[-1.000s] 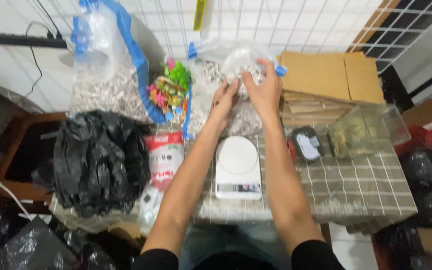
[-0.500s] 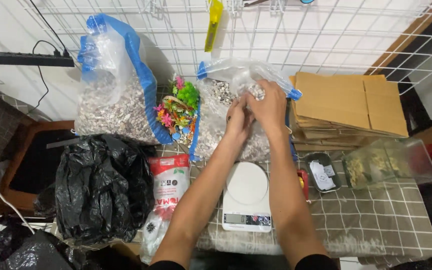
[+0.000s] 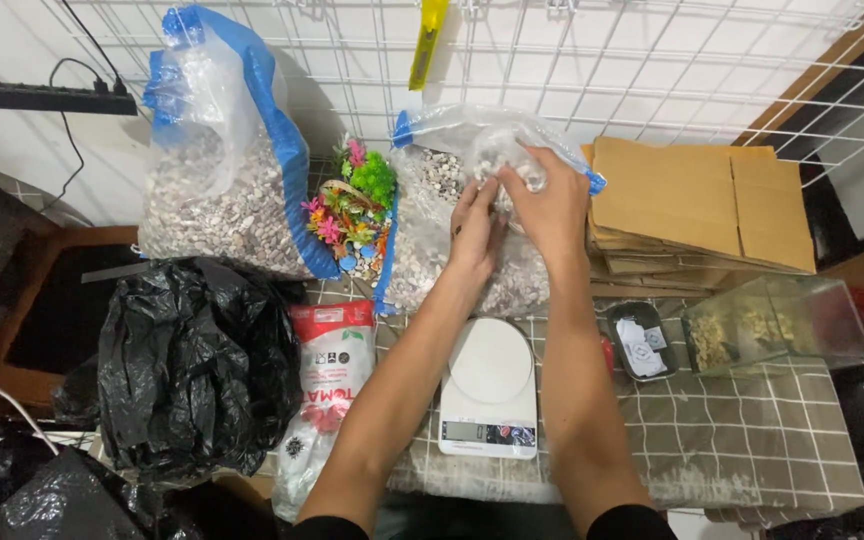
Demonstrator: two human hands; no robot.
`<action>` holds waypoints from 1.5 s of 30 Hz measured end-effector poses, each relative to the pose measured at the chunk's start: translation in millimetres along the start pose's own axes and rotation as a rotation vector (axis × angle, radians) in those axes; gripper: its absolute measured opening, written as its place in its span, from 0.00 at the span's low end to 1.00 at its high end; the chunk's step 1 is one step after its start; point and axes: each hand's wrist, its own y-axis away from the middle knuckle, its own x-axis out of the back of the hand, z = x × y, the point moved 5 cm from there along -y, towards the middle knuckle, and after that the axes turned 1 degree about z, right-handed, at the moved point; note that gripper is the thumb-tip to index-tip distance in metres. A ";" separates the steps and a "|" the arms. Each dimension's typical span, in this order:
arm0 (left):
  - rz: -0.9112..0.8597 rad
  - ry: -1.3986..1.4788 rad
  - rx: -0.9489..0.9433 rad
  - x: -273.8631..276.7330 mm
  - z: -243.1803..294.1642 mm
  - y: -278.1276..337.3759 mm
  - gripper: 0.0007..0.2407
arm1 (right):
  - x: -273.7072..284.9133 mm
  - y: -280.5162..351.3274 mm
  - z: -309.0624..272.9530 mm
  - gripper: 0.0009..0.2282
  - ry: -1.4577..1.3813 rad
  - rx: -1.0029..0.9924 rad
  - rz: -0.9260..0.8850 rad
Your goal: Scooping gravel from a large bag into a small bag on a digital scale to reach a specific weight.
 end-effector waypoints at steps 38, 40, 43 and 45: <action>-0.428 -0.865 -0.762 68.8 46.3 172.1 0.26 | 9.3 168.5 51.0 0.02 -0.969 -0.262 -0.244; -0.412 -0.907 -0.768 76.0 43.2 176.5 0.25 | 9.8 176.8 48.4 0.01 -0.978 -0.228 -0.259; -0.436 -0.951 -0.761 84.0 37.5 177.8 0.24 | 17.7 188.7 41.8 0.01 -0.905 -0.261 -0.253; -0.402 -0.985 -0.817 87.6 32.9 173.9 0.20 | 20.2 197.5 41.2 0.15 -0.935 -0.356 -0.248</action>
